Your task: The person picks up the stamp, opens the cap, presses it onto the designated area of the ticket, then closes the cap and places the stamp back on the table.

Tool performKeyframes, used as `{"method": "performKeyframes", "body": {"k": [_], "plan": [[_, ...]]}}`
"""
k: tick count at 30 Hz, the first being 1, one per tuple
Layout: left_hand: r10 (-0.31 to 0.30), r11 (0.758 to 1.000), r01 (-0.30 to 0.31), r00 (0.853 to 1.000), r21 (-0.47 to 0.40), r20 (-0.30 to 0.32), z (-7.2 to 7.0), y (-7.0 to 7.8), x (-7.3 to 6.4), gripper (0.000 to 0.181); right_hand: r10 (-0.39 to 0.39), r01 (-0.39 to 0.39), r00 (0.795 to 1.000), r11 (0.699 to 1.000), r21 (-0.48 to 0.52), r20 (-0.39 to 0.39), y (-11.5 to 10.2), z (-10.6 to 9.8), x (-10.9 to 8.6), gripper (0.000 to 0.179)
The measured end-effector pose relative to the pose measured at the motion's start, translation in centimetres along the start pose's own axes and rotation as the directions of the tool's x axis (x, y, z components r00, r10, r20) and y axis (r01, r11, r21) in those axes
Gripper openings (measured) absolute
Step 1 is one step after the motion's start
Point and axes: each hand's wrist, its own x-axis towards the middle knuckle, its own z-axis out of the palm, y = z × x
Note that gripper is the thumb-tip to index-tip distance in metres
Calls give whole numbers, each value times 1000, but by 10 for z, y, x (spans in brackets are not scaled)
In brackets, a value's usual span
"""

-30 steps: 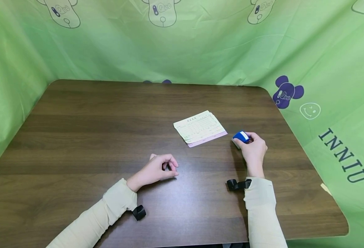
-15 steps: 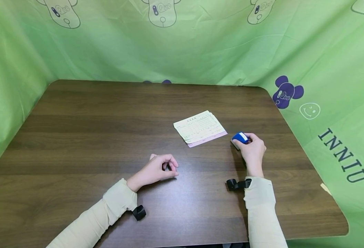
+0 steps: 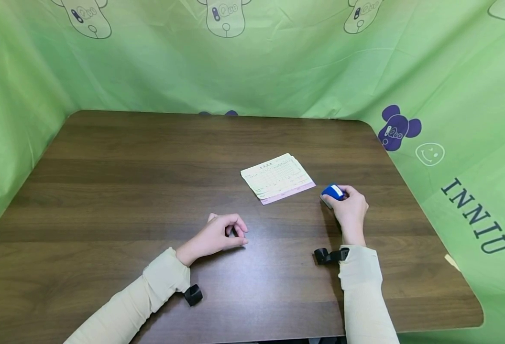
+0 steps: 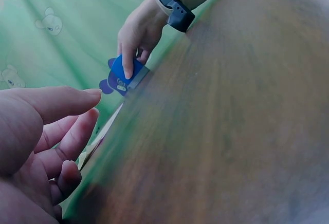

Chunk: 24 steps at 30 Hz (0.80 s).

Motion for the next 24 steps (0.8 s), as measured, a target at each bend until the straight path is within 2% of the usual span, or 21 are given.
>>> {"method": "performKeyframes", "body": {"k": [16, 24], "plan": [[0, 1000, 0, 1000, 3, 4, 0, 0, 0, 17, 3, -3, 1000, 1000, -17, 16, 0, 0, 1, 55], [0, 1000, 0, 1000, -1, 3, 0, 0, 0, 17, -52, 52, 999, 999, 11, -6, 0, 2, 0, 55]]}}
